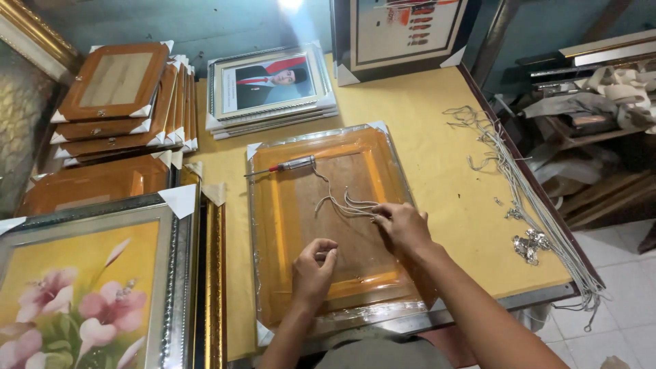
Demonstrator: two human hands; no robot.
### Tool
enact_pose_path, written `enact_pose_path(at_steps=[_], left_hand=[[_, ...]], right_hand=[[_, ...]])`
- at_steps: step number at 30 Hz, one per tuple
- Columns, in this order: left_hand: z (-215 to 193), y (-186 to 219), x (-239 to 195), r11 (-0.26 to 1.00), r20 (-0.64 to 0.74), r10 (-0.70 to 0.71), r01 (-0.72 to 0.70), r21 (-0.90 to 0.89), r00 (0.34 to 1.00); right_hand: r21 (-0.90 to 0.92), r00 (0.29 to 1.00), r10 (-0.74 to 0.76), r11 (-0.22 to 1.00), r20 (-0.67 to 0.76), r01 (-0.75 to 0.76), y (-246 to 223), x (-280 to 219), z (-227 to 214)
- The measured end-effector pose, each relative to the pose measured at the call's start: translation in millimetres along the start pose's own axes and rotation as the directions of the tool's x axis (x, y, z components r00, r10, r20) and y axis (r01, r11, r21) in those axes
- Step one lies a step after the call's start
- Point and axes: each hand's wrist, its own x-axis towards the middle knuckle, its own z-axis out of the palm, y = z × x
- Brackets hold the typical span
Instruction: Attaching a hanging wire to the back of a picture frame using a screwdriver and wire hardware.
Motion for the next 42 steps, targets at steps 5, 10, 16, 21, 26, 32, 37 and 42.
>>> enact_pose_path(at_steps=[5, 10, 16, 21, 26, 32, 37, 42], left_hand=[[-9.6, -0.1, 5.3, 0.998, 0.046, 0.024, -0.021, -0.065, 0.999], [-5.7, -9.0, 17.0, 0.995, 0.095, 0.062, -0.054, -0.084, 0.994], [0.8, 8.2, 19.9, 0.994, 0.148, 0.044, -0.028, -0.11, 0.988], [45.6, -14.0, 44.9, 0.949, 0.413, -0.178, 0.267, -0.169, 0.893], [44.6, 76.2, 33.4, 0.682, 0.8, -0.118, 0.633, -0.365, 0.588], [76.5, 120.0, 40.9, 0.881, 0.764, 0.026, 0.346, -0.322, 0.644], [109.2, 126.8, 29.3, 0.985, 0.889, 0.108, -0.171, -0.034, 0.444], [150.9, 138.0, 18.4, 0.849, 0.958, -0.055, -0.491, 0.194, 0.282]], right_hand=[[0.096, 0.994, 0.045, 0.995, -0.1, -0.036, 9.5, 4.9, -2.7], [-0.201, 0.993, 0.063, 0.976, -0.101, -0.083, 10.3, -1.0, -9.6], [-0.315, 0.978, 0.022, 0.945, -0.207, -0.088, 23.8, -8.6, 4.8], [0.35, 0.994, 0.103, 0.933, -0.043, -0.082, -16.2, -37.8, -37.5], [0.689, 0.993, 0.114, 0.719, 0.018, -0.095, -16.4, -60.9, -69.9], [0.778, 0.973, 0.221, 0.6, 0.062, -0.186, 19.5, -90.8, -112.6], [0.849, 0.927, 0.347, 0.44, 0.14, -0.292, 51.5, -99.8, -125.0], [0.82, 0.937, 0.342, 0.516, 0.07, -0.249, 96.1, -80.7, -116.7]])
